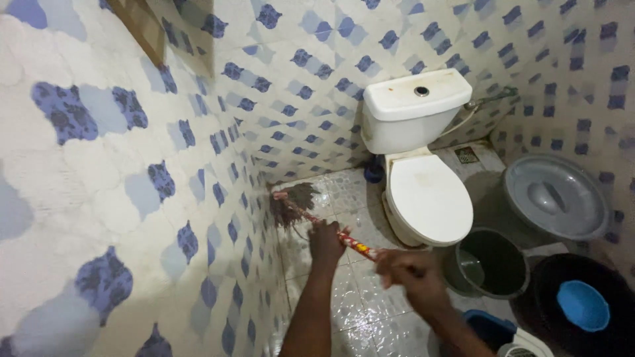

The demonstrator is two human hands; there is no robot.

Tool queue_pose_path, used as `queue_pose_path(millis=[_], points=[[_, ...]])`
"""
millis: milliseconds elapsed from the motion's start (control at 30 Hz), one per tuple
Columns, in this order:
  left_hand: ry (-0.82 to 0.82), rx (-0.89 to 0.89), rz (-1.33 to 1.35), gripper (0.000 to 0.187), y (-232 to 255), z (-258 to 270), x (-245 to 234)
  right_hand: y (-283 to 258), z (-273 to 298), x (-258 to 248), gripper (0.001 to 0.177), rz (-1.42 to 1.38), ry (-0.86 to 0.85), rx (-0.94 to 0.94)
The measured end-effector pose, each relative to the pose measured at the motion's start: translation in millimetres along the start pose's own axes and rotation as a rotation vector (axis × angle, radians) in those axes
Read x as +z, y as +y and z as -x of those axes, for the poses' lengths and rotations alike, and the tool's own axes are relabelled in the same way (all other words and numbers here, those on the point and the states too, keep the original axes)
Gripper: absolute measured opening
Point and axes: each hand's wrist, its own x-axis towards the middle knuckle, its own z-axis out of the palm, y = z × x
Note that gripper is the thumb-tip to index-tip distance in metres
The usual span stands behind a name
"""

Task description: Mopping the bathroom floor with a mop and a bucket of water.

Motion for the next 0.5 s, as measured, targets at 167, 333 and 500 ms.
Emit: queue_pose_path(millis=[167, 333, 500], points=[[0.117, 0.224, 0.05, 0.046, 45.3, 53.0, -26.5, -63.3, 23.9, -35.2, 0.022, -0.222, 0.188, 0.077], [0.049, 0.269, 0.388, 0.027, 82.1, 118.6, -16.7, -114.5, 47.4, -81.0, 0.021, -0.28, 0.085, 0.141], [-0.128, 0.101, 0.662, 0.029, 153.3, 211.3, 20.0, -115.1, 121.8, -165.8, 0.025, -0.223, 0.079, 0.189]])
